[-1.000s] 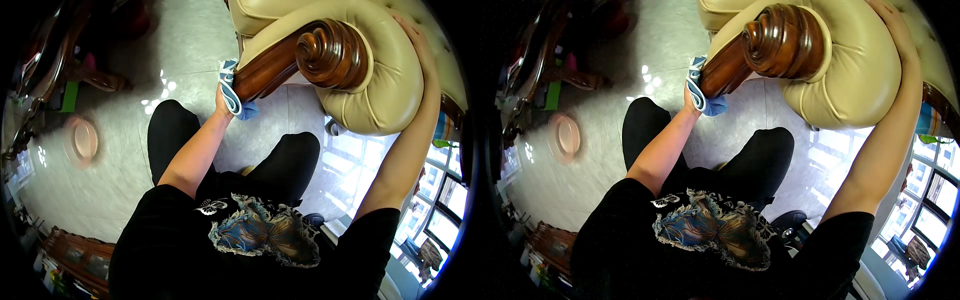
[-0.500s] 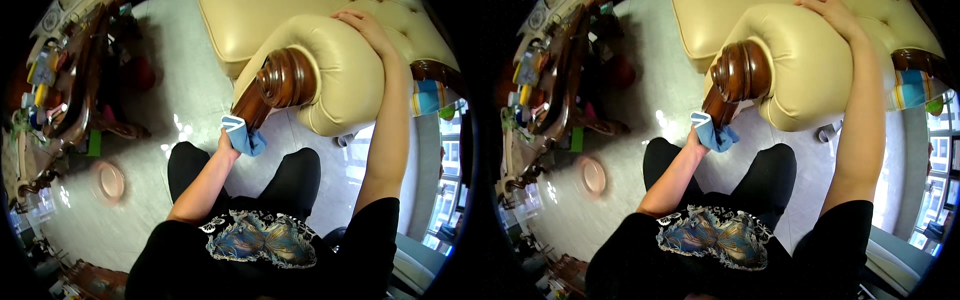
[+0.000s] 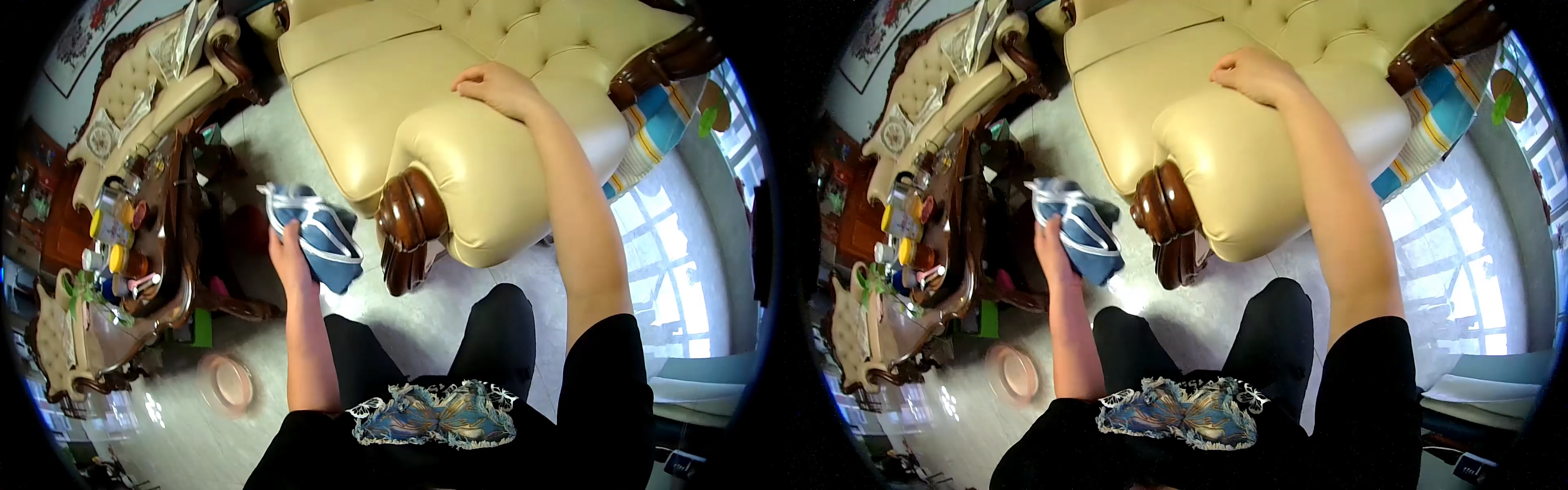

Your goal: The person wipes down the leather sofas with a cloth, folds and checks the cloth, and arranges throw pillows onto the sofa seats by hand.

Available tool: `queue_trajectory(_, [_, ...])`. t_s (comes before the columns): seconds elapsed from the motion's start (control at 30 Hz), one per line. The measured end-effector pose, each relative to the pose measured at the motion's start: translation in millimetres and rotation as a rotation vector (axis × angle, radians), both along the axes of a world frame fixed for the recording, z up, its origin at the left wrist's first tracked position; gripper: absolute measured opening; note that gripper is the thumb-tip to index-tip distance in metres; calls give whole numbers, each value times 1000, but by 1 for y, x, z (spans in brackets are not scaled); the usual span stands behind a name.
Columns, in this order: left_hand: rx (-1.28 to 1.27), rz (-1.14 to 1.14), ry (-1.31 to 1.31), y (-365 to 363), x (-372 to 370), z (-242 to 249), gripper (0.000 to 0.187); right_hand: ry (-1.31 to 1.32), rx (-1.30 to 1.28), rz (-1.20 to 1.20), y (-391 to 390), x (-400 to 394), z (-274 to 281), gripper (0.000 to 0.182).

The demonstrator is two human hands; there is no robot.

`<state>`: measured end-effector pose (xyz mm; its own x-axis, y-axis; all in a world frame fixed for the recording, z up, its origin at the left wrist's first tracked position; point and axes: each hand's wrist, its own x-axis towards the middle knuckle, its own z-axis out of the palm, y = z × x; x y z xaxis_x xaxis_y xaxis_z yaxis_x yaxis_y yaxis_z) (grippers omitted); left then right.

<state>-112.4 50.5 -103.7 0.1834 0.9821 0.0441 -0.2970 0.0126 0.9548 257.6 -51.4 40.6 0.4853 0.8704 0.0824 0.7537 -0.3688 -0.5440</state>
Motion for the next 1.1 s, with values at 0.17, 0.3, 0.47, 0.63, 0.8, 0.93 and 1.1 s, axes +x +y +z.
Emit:
queue_trajectory(0.17, [581, -314, -63, -34, 85, 109, 34, 288, 213, 28, -3, 14, -9, 35])
queue_trajectory(0.3, [1593, -436, 839, -76, 170, 151, 58, 916, 605, 118, -6, 36, -13, 22])
queue_trajectory(0.47, [1309, -736, 1069, -58, 244, 168, 65, 902, 1054, -90, -15, 55, -9, 27])
queue_trajectory(0.63, [994, -982, 1114, -16, 300, 159, 71, 861, 1207, -219, -12, 56, -4, 19])
queue_trajectory(0.8, [874, -959, 1052, -9, 301, 152, 70, 760, 1163, -376, -6, 63, -13, 32])
queue_trajectory(0.93, [937, -958, 1065, -15, 294, 158, 69, 795, 1164, -333, -13, 56, -8, 34])
queue_trajectory(1.1, [1294, -818, 971, -46, 256, 166, 65, 703, 1027, -273, -15, 64, -14, 32])
